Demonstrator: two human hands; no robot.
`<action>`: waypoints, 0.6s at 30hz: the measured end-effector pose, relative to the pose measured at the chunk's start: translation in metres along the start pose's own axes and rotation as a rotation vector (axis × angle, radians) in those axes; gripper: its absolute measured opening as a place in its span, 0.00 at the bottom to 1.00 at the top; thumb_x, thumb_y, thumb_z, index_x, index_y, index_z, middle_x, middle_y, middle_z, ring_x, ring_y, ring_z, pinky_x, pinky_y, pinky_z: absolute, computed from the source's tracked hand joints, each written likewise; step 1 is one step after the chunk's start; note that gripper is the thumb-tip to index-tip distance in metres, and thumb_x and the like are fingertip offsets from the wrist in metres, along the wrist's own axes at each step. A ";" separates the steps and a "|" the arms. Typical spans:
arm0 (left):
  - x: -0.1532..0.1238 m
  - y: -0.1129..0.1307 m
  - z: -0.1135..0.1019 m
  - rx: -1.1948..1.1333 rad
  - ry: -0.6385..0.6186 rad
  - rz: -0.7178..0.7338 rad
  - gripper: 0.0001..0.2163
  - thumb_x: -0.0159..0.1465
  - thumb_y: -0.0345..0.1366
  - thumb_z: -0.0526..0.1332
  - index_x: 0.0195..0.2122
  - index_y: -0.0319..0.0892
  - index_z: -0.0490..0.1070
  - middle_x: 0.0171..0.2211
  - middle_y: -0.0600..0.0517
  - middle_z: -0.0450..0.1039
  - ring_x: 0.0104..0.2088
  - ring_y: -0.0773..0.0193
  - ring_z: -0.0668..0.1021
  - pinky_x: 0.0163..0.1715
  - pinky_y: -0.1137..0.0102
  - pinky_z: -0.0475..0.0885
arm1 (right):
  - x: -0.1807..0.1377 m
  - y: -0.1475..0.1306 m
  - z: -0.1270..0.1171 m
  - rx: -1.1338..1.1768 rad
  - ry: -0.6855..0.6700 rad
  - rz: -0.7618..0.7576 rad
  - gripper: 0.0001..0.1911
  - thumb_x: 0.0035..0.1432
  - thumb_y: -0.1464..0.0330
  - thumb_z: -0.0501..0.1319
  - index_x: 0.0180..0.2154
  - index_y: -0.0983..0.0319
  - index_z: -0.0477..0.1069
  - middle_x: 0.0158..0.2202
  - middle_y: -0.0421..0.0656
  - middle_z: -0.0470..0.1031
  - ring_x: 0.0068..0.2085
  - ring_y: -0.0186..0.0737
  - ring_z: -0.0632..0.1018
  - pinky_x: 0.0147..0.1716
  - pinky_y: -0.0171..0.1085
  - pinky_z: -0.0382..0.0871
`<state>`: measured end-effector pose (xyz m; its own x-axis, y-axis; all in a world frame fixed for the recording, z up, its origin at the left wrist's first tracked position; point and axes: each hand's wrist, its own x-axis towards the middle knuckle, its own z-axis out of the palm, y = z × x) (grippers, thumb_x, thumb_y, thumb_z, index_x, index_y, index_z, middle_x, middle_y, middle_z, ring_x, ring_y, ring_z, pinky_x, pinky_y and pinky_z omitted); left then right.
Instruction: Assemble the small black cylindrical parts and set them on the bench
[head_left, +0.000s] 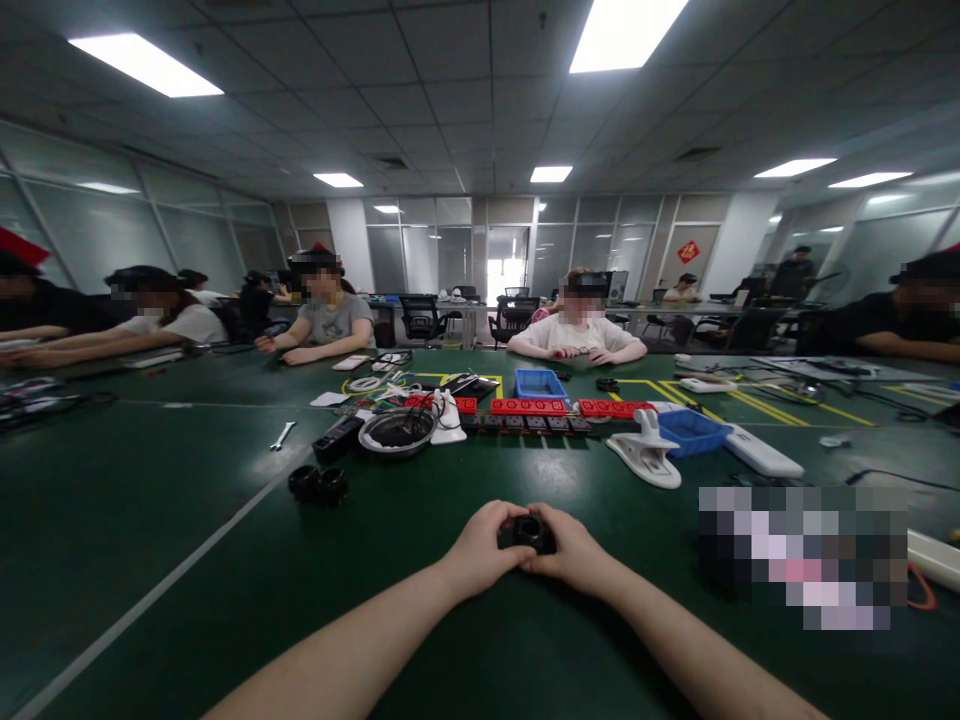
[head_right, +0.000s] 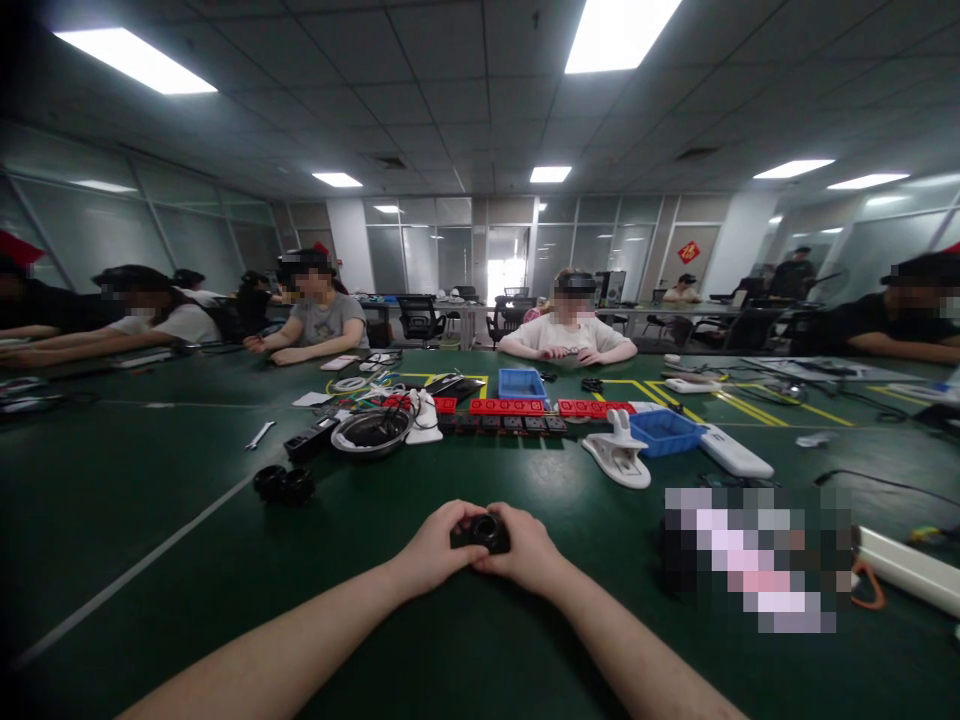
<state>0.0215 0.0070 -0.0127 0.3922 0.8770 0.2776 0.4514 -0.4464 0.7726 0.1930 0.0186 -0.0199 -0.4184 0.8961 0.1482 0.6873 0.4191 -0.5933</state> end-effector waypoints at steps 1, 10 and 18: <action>-0.001 0.002 -0.002 -0.013 -0.051 0.027 0.17 0.48 0.32 0.64 0.41 0.42 0.67 0.37 0.51 0.67 0.37 0.62 0.70 0.36 0.70 0.65 | -0.001 0.001 -0.006 0.053 -0.065 -0.048 0.25 0.38 0.63 0.65 0.41 0.61 0.65 0.37 0.43 0.69 0.39 0.42 0.69 0.36 0.36 0.60; -0.002 0.002 -0.002 -0.020 -0.095 0.014 0.18 0.48 0.33 0.64 0.41 0.43 0.67 0.37 0.51 0.66 0.36 0.63 0.70 0.35 0.70 0.65 | -0.002 0.007 -0.016 0.280 -0.239 -0.008 0.17 0.38 0.69 0.65 0.34 0.65 0.68 0.31 0.39 0.68 0.33 0.37 0.69 0.31 0.33 0.61; -0.007 0.005 0.009 0.021 0.078 -0.092 0.16 0.46 0.32 0.65 0.37 0.41 0.66 0.35 0.52 0.65 0.37 0.61 0.69 0.37 0.68 0.64 | -0.003 -0.002 0.005 -0.269 0.060 0.042 0.22 0.35 0.53 0.64 0.26 0.63 0.65 0.27 0.42 0.68 0.29 0.39 0.68 0.27 0.34 0.57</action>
<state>0.0284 -0.0034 -0.0160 0.2853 0.9252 0.2501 0.4995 -0.3663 0.7851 0.1893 0.0146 -0.0231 -0.3559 0.9173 0.1788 0.8395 0.3978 -0.3700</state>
